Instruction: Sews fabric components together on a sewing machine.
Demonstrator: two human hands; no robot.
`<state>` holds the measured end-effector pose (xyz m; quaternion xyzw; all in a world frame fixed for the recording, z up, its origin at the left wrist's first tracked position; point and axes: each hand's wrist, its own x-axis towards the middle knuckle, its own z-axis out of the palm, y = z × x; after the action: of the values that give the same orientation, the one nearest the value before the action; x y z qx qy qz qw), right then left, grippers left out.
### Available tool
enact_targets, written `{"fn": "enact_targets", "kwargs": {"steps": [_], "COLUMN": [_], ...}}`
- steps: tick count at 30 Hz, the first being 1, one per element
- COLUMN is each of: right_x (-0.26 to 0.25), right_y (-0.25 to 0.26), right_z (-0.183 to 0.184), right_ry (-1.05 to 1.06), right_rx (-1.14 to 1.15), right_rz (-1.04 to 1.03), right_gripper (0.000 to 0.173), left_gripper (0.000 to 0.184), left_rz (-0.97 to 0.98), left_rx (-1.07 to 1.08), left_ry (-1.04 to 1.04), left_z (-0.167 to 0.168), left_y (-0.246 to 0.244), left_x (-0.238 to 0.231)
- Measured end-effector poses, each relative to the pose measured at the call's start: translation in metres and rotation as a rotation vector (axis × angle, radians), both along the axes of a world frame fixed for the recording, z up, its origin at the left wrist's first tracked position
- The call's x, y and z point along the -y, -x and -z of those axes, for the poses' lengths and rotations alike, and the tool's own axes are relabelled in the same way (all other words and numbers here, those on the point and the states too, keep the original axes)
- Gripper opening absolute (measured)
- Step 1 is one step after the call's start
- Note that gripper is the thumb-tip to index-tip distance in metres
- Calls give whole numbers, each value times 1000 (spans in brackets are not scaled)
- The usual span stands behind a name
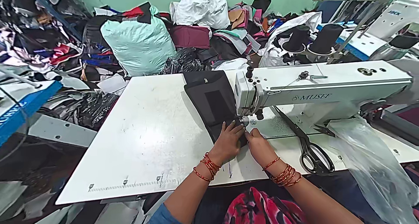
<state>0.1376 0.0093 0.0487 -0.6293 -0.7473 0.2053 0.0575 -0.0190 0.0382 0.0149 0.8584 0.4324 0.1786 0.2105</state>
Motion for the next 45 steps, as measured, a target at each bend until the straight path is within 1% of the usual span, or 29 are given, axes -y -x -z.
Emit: {"fn": "enact_targets", "kwargs": {"steps": [3, 7, 10, 13, 15, 19, 20, 21, 23, 25, 28, 35, 39, 41, 45], "right_x": [-8, -16, -19, -13, -7, 6, 7, 8, 8, 10, 13, 21, 26, 26, 25], "right_y": [-2, -1, -2, -11, -19, -28, -30, -31, -33, -32, -32, -32, -27, -23, -19], "right_z": [2, -5, -6, -3, 2, 14, 14, 13, 11, 10, 10, 13, 5, -3, -10], "right_ry": [7, 128, 121, 94, 80, 47, 54, 68, 93, 102, 92, 74, 64, 108, 181], "right_rx": [-60, -72, -94, -229, -333, -494, -511, -516, -509, -500, -498, -513, -362, -268, -162], "right_rz": [2, 11, 28, 103, 153, 184, 185, 183, 172, 164, 152, 165, 106, 59, -1], "right_gripper": [39, 44, 45, 44, 43, 38, 38, 37, 38, 37, 38, 39, 39, 41, 45], "left_gripper": [49, 46, 44, 45, 44, 42, 40, 37, 35, 40, 44, 44, 42, 41, 41], "left_rz": [17, 36, 54, 56, 7, -157, -180, -194, -198, -181, -164, -152, -141, -120, -80], "left_rx": [6, 9, 1, 6, 21, -4, 24, 69, 169, 211, 217, 169, 89, 67, 138], "left_ry": [-15, -41, -39, -32, 1, 172, 167, 117, -21, -68, -68, -44, -69, -80, -41], "left_z": [1, 1, -2, 1, 0, -11, -9, -4, 7, 10, 9, 10, 9, 8, 4], "left_y": [2, 6, 9, 10, 7, -8, -11, -14, -17, -16, -14, -14, -16, -16, -11], "left_x": [-9, -19, -25, -23, -16, 10, 16, 22, 29, 33, 34, 36, 37, 36, 35]}}
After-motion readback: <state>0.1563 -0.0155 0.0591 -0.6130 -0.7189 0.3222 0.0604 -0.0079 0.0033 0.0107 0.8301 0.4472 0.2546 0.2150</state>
